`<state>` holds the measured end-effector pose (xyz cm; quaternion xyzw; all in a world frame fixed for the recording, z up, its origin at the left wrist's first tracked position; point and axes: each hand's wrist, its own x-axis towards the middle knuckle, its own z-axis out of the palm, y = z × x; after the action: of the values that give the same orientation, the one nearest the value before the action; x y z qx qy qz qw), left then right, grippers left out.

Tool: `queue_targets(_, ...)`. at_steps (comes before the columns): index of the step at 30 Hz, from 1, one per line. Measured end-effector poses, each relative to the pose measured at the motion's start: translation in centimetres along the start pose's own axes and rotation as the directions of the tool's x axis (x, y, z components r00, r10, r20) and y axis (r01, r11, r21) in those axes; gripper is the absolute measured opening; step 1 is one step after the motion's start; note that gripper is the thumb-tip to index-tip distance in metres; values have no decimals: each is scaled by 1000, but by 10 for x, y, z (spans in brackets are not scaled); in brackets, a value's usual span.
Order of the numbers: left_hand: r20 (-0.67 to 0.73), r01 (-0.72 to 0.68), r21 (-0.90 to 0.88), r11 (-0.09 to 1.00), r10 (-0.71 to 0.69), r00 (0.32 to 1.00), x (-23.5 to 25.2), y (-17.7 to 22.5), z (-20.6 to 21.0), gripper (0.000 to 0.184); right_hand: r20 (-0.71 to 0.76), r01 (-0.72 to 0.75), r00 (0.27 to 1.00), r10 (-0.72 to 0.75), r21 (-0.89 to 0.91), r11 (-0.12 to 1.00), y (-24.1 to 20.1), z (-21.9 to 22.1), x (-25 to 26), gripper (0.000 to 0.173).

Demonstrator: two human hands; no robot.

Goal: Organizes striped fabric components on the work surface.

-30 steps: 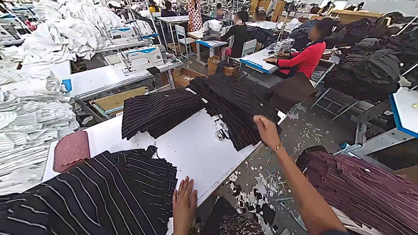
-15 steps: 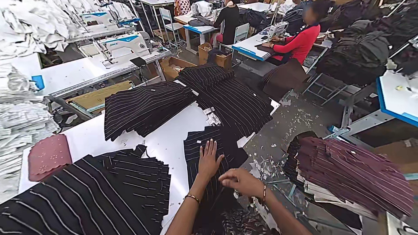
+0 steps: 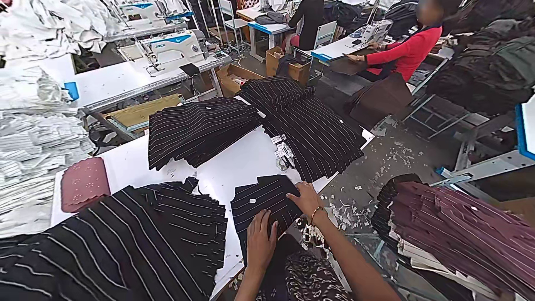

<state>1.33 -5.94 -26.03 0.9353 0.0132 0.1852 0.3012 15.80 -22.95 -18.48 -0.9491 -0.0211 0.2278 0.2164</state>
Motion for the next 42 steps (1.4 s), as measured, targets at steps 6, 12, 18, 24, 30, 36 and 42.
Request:
queue_targets(6, 62, 242, -283, 928, -234, 970, 5, 13, -15, 57, 71, -48, 997, -30, 878, 477, -20, 25, -28, 20)
queue_targets(12, 339, 588, -597, 547, -492, 802, 6, 44, -41, 85, 409, -415, 907, -102, 909, -41, -48, 50, -92, 16)
queue_targets(18, 133, 457, -773, 441, -591, 795, -16, 31, -47, 31, 183, -167, 979, -87, 972, 163, -57, 36, -101, 20)
queue_targets(24, 41, 342, -924, 172, -845, 533, -23, -2, -140, 25, -363, 303, 932, 10, 792, 530, -24, -31, -75, 25)
queue_targets(30, -410, 86, -854, 513, -765, 496, -54, -21, -251, 23, -540, 547, 806, -242, 525, 652, -9, -97, -68, 23)
queue_targets(36, -326, 121, -736, 666, -505, 799, -89, -15, -338, 16, -552, 637, 757, -349, 504, 583, -54, -162, -74, 19)
queue_targets(42, -190, 531, -662, 529, -803, 564, -43, -102, -299, 23, -275, 425, 901, -336, 406, 809, -98, -86, 26, 32)
